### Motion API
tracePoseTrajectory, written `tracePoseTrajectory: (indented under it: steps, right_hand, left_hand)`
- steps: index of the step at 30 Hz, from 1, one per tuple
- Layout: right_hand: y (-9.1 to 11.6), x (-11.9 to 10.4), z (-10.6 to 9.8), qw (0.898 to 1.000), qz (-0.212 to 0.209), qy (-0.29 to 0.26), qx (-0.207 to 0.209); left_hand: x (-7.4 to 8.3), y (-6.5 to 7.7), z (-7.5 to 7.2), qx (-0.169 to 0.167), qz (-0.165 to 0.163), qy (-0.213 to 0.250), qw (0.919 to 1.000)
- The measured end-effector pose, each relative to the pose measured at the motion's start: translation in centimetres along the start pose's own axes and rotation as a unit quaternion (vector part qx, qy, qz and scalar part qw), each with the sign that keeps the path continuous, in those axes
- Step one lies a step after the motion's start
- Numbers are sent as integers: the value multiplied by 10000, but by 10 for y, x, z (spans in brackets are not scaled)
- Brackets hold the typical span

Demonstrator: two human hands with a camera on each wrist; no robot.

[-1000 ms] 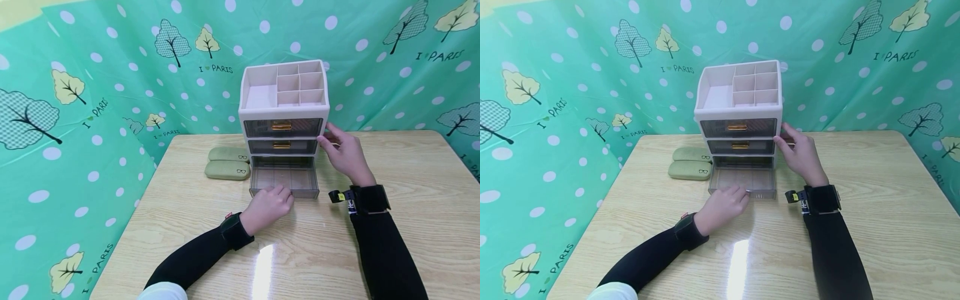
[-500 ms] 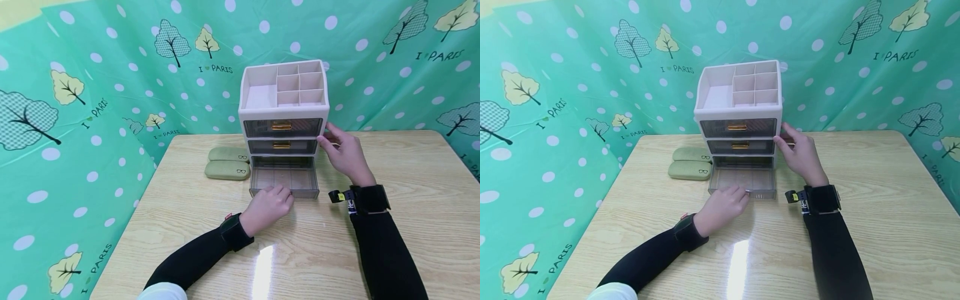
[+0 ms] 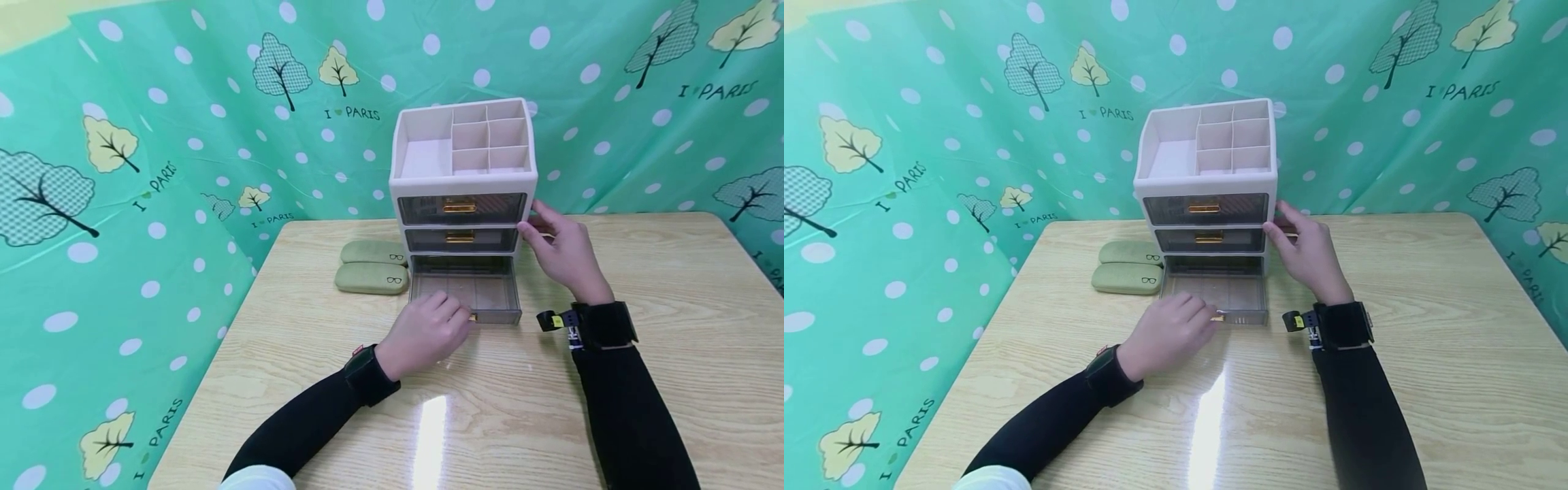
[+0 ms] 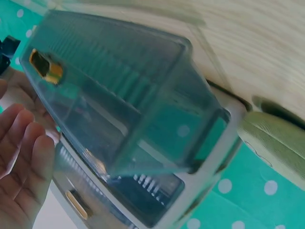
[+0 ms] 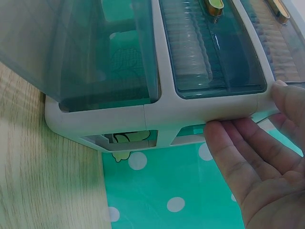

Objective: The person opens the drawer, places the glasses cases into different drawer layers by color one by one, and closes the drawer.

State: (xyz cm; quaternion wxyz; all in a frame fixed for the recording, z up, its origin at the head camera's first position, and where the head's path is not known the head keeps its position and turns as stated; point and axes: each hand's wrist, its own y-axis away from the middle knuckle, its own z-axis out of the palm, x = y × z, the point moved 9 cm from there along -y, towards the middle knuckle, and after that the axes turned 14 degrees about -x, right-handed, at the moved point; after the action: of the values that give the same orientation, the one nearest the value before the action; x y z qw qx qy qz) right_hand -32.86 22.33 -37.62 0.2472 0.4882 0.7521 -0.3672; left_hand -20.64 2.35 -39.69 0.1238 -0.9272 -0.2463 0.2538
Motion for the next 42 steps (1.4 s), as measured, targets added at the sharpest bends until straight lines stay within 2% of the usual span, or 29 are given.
tracePoseTrajectory:
  steps: [8, 12, 17, 22, 25, 28, 31, 35, 42]
  right_hand:
    - [0, -1, 1, 10000, -31, 10, -20]
    - [0, -2, 0, 10000, -55, 15, -45]
    - [0, -1, 1, 10000, -30, -3, -47]
    - [1, 1, 2, 10000, 4, -36, -74]
    - [1, 3, 2, 10000, 9, -50, -85]
    - [-1, 3, 2, 9999, -41, -79, -106]
    - [-1, 2, 1, 9998, -82, -116, -122]
    - [-1, 2, 1, 9998, -65, -138, -131]
    - [-1, 3, 0, 9998, -27, -132, -111]
  left_hand:
    - [-35, 18, -8, 86, -458, 169, 9988]
    - [-59, 28, -5, -6, -790, 288, 9965]
    - [-85, 41, 6, -149, -1156, 474, 9921]
    - [-103, 52, 18, -185, -1454, 384, 9885]
    - [-113, 57, 30, -426, -1613, 403, 9852]
    - [-126, 62, 45, -909, -1829, 591, 9771]
    - [-138, 69, 63, -1505, -2073, 953, 9619]
    - [-150, 78, 84, -2184, -2261, 1211, 9415]
    - [-161, 85, 99, -2617, -2383, 1468, 9237]
